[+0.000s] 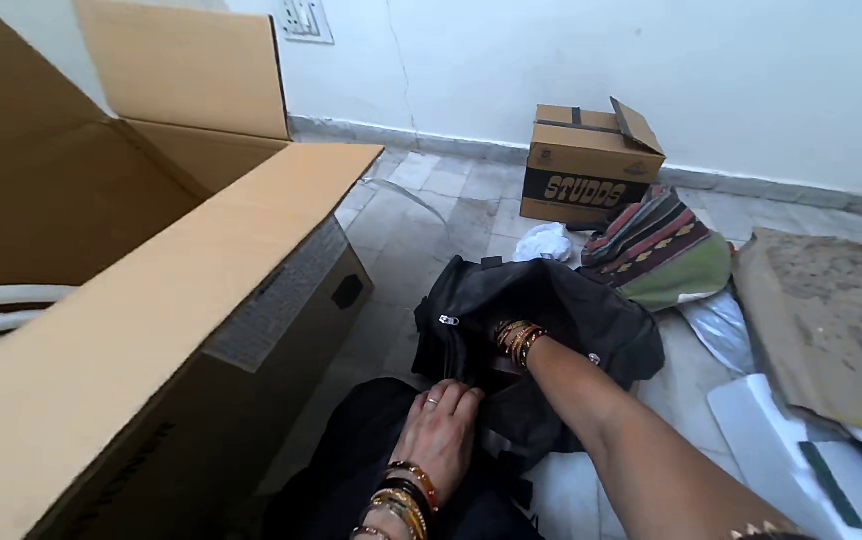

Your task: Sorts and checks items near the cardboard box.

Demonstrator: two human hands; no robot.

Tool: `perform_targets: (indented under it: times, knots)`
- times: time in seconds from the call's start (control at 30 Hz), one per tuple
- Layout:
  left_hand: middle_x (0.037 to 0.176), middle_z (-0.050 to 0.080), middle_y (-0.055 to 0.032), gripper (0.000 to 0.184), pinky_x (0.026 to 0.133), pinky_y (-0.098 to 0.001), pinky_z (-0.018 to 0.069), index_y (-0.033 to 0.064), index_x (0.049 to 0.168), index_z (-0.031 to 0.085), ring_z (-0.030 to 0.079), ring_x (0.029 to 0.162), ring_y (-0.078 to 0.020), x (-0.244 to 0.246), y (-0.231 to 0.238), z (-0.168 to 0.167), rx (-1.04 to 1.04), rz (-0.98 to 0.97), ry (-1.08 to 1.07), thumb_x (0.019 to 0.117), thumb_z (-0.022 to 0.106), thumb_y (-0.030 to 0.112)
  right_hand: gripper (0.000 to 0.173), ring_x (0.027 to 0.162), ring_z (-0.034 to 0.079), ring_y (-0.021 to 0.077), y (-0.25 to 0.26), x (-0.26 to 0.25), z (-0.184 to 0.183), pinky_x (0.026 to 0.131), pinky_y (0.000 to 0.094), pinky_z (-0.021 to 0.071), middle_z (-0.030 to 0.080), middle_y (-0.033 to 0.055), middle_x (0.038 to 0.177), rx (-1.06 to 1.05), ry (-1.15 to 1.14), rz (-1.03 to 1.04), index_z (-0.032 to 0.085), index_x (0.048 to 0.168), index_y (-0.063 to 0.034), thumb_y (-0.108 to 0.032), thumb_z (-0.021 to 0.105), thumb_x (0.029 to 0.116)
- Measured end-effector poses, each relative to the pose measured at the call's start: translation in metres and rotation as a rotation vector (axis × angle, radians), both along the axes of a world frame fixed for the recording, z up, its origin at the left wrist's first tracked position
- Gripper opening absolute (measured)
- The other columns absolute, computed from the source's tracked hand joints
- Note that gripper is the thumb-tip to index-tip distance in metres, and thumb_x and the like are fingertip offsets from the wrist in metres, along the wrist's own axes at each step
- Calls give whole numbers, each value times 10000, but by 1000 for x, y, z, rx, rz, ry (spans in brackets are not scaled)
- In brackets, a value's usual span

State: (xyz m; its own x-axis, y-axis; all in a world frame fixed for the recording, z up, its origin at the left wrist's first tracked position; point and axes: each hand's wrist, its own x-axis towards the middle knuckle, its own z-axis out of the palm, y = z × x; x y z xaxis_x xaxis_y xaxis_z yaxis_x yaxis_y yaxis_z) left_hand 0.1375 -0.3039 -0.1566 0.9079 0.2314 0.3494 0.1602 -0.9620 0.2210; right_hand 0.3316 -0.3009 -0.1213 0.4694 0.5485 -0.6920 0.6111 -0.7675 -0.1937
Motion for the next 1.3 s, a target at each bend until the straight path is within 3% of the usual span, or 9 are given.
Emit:
perform_targets:
  times: [0.1, 0.27, 0.4, 0.6, 0.77, 0.93, 1.07, 1.2, 1.3]
  knots:
    - [1060, 749, -109, 209, 844, -529, 589, 102, 1055, 756, 713, 1078, -353, 0, 0, -1, 1, 3, -1, 914, 602, 118, 441, 1265, 569, 466, -18, 28, -35, 1047, 634, 437, 609, 315, 1324, 128, 17, 229, 629, 1268, 100, -269, 549, 1038]
    - [1071, 746, -120, 227, 840, -543, 589, 95, 1072, 754, 708, 1085, -367, -1, 0, 1, -33, 4, -27, 903, 603, 109, 503, 1110, 643, 400, -72, 38, 6, 991, 606, 461, 684, 255, 1163, 217, 56, -39, 694, 1173, 42, -368, 771, 892]
    - [1094, 740, -139, 229, 837, -565, 583, 86, 1095, 749, 698, 1104, -393, 0, -3, 2, -48, -3, -29, 914, 611, 118, 521, 1147, 630, 272, -127, 59, 12, 1032, 474, 478, 650, 202, 1257, 457, 365, -53, 580, 1369, -9, -233, 745, 929]
    - [1107, 739, -145, 240, 867, -573, 574, 84, 1116, 744, 697, 1112, -390, -4, -6, 4, -39, -17, -9, 924, 603, 116, 377, 849, 652, 8, -148, 59, 13, 818, 239, 551, 693, -28, 962, 667, 776, -133, 580, 1255, -22, -186, 588, 916]
    - [1125, 740, -136, 251, 876, -560, 577, 85, 1119, 744, 695, 1128, -378, -4, -6, 5, -40, -10, -9, 915, 600, 114, 201, 759, 688, 81, -144, 51, 17, 707, 277, 582, 723, -14, 829, 932, 859, -569, 669, 948, -142, -309, 666, 837]
    - [1127, 739, -129, 254, 877, -555, 576, 92, 1123, 743, 693, 1133, -372, -4, -5, 4, -25, -6, -4, 910, 608, 121, 346, 612, 696, 192, -144, 59, 15, 539, 346, 584, 722, 83, 744, 902, 969, -633, 683, 910, -128, -447, 565, 853]
    - [1111, 740, -135, 245, 848, -553, 583, 84, 1107, 745, 699, 1117, -377, -5, -5, 4, -24, -13, -15, 911, 608, 136, 432, 584, 699, 194, -142, 59, 17, 515, 309, 572, 720, 94, 716, 858, 1062, -620, 660, 886, -112, -460, 410, 942]
    - [1107, 740, -126, 252, 842, -538, 588, 94, 1109, 743, 700, 1111, -371, -4, -4, 1, -7, -17, -27, 910, 600, 151, 454, 609, 709, 224, -139, 71, 9, 514, 342, 580, 725, 112, 741, 844, 1139, -596, 697, 898, -125, -513, 463, 898]
    - [1111, 738, -124, 253, 843, -535, 589, 96, 1111, 741, 699, 1115, -370, -4, -4, 1, -4, -17, -28, 906, 603, 151, 352, 663, 699, 160, -138, 63, 9, 580, 319, 583, 726, 60, 779, 909, 978, -556, 689, 929, -136, -458, 560, 870]
